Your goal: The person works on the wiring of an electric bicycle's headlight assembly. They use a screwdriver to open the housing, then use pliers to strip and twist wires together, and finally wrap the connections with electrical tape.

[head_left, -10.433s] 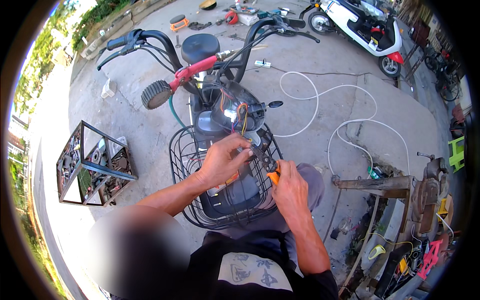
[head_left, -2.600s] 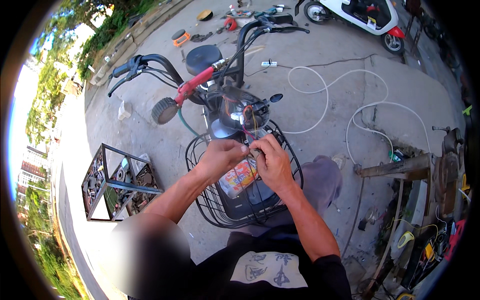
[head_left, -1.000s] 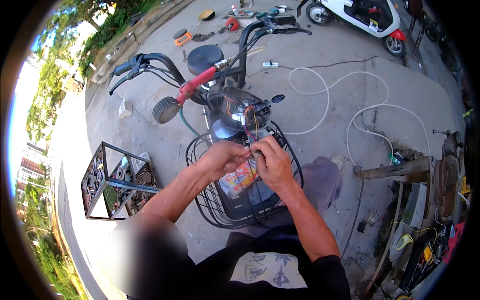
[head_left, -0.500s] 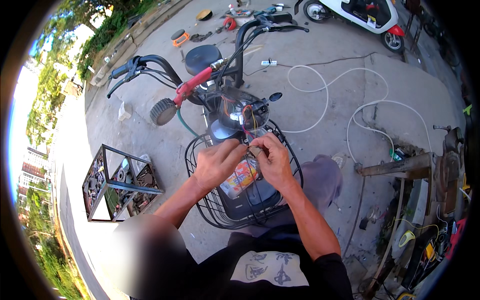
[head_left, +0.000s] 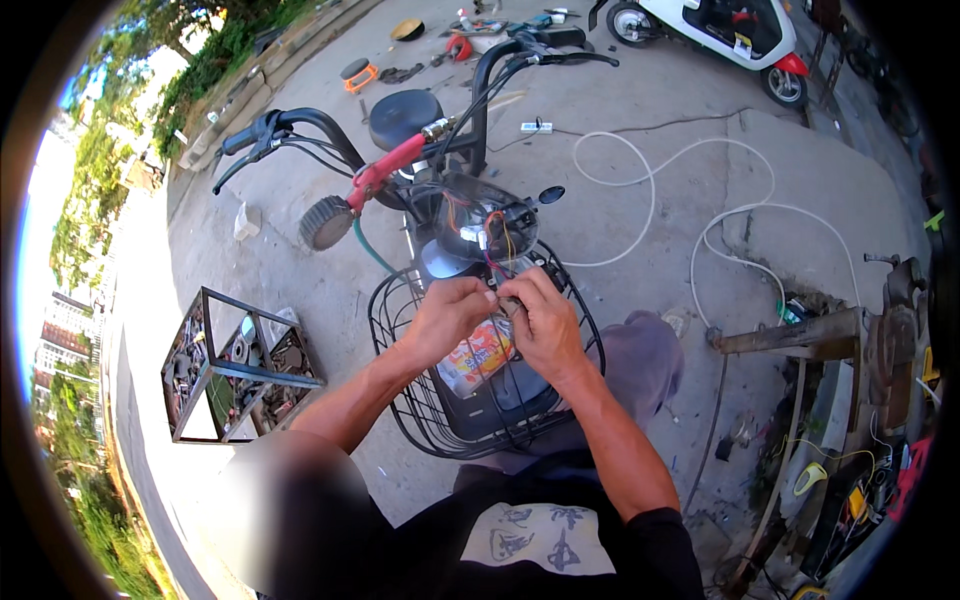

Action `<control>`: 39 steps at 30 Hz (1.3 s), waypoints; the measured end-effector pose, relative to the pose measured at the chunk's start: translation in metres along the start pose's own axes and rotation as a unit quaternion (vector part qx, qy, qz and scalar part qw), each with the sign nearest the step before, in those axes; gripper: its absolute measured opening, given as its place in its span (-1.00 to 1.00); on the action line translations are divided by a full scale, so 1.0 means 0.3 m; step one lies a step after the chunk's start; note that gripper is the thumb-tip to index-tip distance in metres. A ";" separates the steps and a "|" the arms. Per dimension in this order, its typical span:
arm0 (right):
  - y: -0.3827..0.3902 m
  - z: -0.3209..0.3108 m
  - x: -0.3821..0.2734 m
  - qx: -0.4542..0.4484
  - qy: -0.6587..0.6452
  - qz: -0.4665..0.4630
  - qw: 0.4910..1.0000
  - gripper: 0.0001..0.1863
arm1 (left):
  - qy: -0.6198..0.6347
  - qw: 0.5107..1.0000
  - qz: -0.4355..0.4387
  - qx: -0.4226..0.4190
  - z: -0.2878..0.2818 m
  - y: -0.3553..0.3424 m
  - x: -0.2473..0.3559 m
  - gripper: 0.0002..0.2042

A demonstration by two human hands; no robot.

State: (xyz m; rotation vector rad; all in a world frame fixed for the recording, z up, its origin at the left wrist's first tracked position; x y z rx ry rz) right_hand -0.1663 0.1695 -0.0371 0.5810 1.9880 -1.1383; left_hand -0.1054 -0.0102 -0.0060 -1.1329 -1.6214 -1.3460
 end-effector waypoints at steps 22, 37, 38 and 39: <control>-0.008 0.016 0.029 -0.026 -0.109 0.109 0.988 -0.79 | -0.642 0.615 0.435 0.146 0.010 0.081 0.100 -0.72; 0.003 0.018 -0.009 0.000 0.024 0.020 1.000 -0.66 | 0.075 0.994 -0.081 0.002 -0.030 -0.010 -0.061 -0.82; 0.003 0.020 -0.006 -0.002 0.002 0.031 1.000 -0.67 | -0.028 0.999 -0.003 0.020 -0.033 0.002 -0.046 -0.84; 0.002 0.023 0.000 -0.006 -0.024 0.044 0.999 -0.69 | -0.130 0.988 0.075 0.037 -0.032 0.018 -0.031 -0.86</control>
Point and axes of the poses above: each hand's wrist, its own y-axis away from the middle knuckle, its own z-axis out of the palm, x = y × z, the point moved 3 cm from there along -y, towards the middle knuckle, and after that the axes turned 4 degrees about -x, right-handed, at the moved point
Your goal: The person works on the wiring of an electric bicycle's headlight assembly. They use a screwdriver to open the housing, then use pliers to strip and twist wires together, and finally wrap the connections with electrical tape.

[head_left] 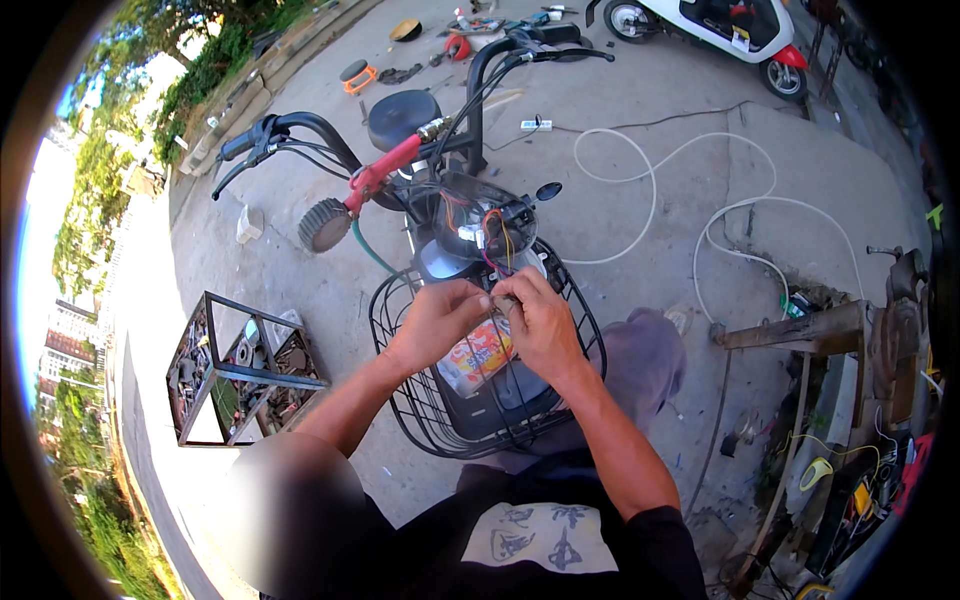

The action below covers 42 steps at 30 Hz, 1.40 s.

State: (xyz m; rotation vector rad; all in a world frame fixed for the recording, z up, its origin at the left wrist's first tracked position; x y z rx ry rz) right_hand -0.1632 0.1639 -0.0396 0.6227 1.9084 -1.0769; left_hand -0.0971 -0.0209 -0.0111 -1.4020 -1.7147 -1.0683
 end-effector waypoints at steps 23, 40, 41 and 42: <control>-0.013 -0.016 0.034 -0.011 -0.032 0.018 0.999 -0.75 | -0.410 0.864 0.284 0.073 0.001 -0.022 0.109 -0.91; -0.009 -0.016 0.048 -0.007 -0.073 0.042 0.996 -0.76 | -0.175 0.954 0.222 0.103 -0.031 -0.008 0.062 -0.76; -0.010 -0.018 0.050 -0.008 -0.085 0.047 0.995 -0.76 | -0.280 0.913 0.275 0.116 -0.030 0.008 0.099 -0.74; -0.011 -0.021 0.049 -0.006 -0.086 0.045 0.995 -0.75 | -0.380 0.857 0.324 0.127 -0.024 0.021 0.125 -0.73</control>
Point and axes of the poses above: each hand's wrist, its own y-axis away from the middle knuckle, its own z-axis out of the palm, x = y × z, the point moved 3 cm from there along -y, towards the middle knuckle, and after that the axes turned 4 degrees about -x, right-handed, at the moved point
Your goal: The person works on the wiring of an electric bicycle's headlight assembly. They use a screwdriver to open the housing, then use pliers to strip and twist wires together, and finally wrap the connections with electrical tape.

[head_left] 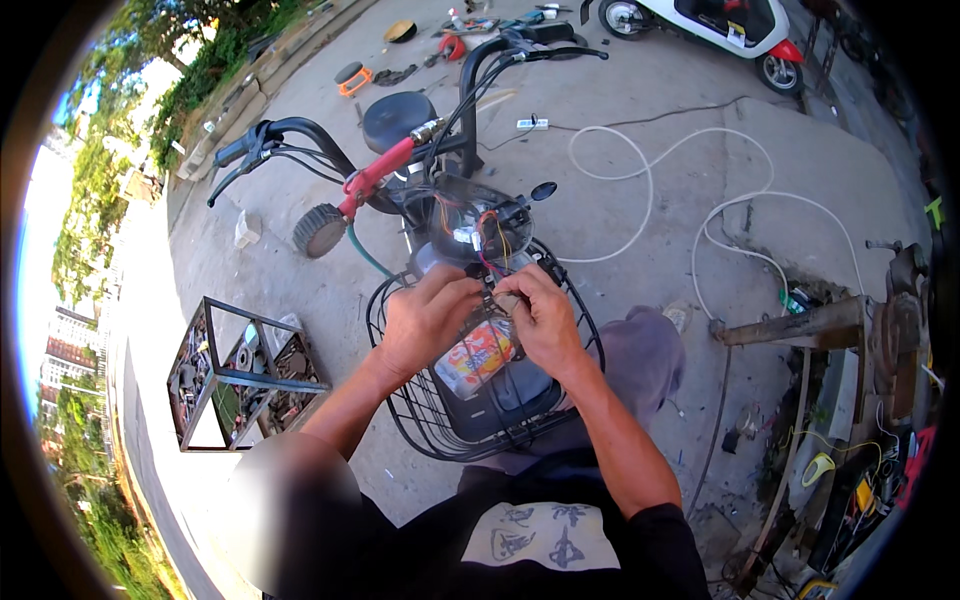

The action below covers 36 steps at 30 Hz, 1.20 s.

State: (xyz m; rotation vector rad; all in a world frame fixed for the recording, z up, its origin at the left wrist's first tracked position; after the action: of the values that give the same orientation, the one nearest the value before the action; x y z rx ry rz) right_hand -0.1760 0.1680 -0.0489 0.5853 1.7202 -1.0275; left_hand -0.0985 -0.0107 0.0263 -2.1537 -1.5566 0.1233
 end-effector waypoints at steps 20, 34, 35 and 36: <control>0.019 0.024 -0.054 0.015 0.174 -0.091 0.980 -0.68 | 0.510 0.717 -0.463 -0.106 0.137 0.016 -0.064 -0.90; 0.000 0.002 -0.010 -0.003 0.037 -0.003 0.999 -0.73 | -0.064 0.994 0.042 -0.075 -0.028 -0.048 -0.031 -0.76; -0.002 0.004 -0.011 -0.006 0.035 -0.002 0.999 -0.73 | -0.082 0.991 0.077 -0.072 -0.031 -0.051 -0.027 -0.75; -0.003 0.006 -0.014 -0.007 0.037 -0.002 0.999 -0.74 | -0.099 0.986 0.111 -0.069 -0.034 -0.052 -0.022 -0.74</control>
State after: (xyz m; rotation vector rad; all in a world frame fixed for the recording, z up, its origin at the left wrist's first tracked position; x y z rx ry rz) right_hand -0.1742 0.1662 -0.0447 0.6178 1.7928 -1.0074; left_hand -0.1109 -0.0163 0.0406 -2.4873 -1.4617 0.3205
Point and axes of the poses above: each hand's wrist, its own y-axis away from the middle knuckle, its own z-axis out of the palm, x = y × z, the point moved 3 cm from there along -y, towards the middle knuckle, and after that the axes turned 4 degrees about -x, right-handed, at the moved point
